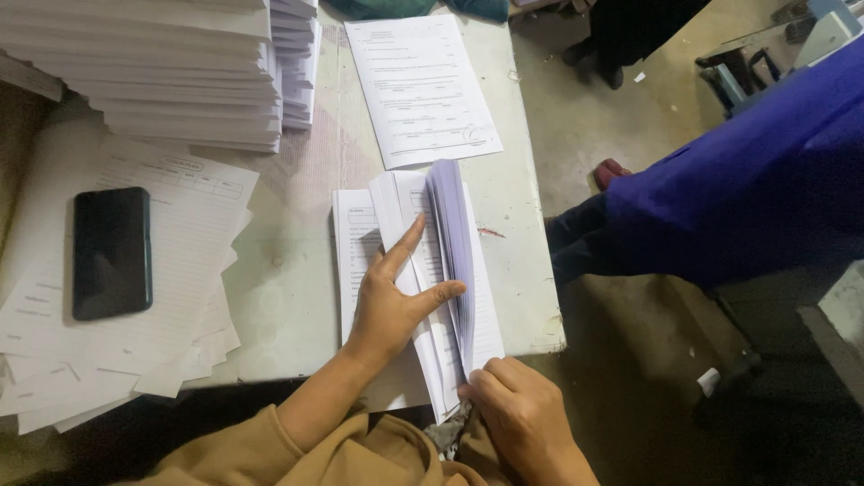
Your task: Flipping through a stack of papers on a workbench and then lifting a section of the stack
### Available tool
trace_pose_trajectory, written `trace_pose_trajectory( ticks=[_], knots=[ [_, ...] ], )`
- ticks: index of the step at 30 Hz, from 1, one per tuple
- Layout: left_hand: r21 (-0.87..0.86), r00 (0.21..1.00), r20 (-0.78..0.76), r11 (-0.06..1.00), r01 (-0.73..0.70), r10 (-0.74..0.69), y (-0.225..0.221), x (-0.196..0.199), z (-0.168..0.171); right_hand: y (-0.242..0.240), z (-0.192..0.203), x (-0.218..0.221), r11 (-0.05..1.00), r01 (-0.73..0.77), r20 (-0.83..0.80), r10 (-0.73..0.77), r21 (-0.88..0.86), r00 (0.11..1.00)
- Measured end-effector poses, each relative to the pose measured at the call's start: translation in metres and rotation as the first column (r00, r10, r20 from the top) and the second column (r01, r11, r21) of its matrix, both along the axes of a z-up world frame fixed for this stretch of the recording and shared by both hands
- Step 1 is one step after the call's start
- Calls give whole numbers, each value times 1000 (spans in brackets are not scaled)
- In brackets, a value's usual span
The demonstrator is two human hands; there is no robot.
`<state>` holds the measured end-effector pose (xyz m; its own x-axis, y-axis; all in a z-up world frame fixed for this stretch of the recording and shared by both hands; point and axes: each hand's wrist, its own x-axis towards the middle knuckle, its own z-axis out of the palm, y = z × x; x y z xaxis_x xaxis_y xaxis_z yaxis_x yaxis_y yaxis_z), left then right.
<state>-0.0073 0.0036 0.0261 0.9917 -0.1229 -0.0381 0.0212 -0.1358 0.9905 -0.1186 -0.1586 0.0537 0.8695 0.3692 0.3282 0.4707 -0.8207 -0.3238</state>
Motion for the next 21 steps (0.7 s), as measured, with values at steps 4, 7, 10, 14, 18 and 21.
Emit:
trace_pose_trajectory(
  ticks=[4,7,10,14,18,21],
  knots=[
    [-9,999,38,999,32,-32,-1,0,1,4,9,2,999,-27,3,27,38,1000],
    [-31,999,34,999,41,-40,0,1,-1,2,4,2,999,-7,-6,8,40,1000],
    [-26,998,52,999,24,-22,-1,1,-3,-1,1,2,1000,-21,-15,22,4,1000],
    [-35,1000,1,999,31,-31,0,1,0,0,2,2,999,-28,7,27,36,1000],
    [-49,999,-17,998,31,-32,-1,1,-1,-5,-4,0,999,-40,-31,41,20,999],
    [-48,999,8,998,34,-34,-1,2,-3,-6,-3,0,999,-47,-34,47,10,998]
  ],
)
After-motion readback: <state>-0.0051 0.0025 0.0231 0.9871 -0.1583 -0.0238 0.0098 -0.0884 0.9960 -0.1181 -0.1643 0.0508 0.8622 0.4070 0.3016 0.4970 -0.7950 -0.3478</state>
